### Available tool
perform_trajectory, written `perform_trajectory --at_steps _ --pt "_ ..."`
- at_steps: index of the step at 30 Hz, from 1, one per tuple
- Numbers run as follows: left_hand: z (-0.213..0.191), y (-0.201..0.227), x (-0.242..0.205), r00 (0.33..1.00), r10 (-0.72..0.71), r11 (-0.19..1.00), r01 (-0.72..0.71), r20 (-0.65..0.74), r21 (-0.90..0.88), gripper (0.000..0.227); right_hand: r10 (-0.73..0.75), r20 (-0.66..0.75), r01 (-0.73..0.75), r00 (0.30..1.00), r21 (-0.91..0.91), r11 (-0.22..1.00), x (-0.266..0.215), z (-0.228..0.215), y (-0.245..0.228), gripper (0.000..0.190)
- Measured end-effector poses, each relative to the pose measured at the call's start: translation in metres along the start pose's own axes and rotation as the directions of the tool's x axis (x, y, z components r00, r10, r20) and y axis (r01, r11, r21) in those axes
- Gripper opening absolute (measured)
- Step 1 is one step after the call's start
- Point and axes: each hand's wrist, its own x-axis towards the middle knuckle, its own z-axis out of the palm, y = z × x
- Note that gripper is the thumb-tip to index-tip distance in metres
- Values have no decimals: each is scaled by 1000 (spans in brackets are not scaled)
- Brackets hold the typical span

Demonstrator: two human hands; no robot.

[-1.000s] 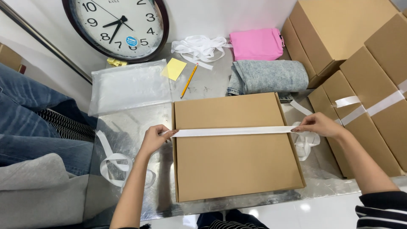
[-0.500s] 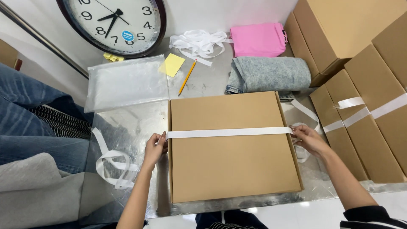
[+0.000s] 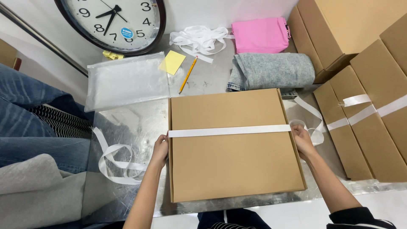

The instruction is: The person wraps a cardboard box with a white ribbon, tying it into a bow on top. Then the person writes on a yellow sticky note with a pencil.

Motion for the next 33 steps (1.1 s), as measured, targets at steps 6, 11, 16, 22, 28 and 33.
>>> perform_trajectory --at_steps 6,11,16,22,28,33 --pt "6 45 -37 991 -109 992 113 79 -49 38 54 15 -54 998 -21 998 24 -13 10 30" --pt "0 34 -16 996 -69 982 77 53 -173 42 142 24 -142 990 -22 990 -4 12 -23 29" --pt "-14 9 9 999 43 982 -40 10 -186 28 162 -9 -162 987 10 987 1 24 -16 27" --pt "-37 70 0 956 292 906 -290 -42 -308 31 -78 -22 80 997 95 992 6 55 -76 21" --pt "-62 138 22 847 532 792 -508 -26 -338 27 -241 -20 240 970 198 950 -7 110 -159 16" --pt "-74 172 34 687 726 654 -687 8 -316 30 -294 -56 299 954 214 930 -5 129 -174 27"
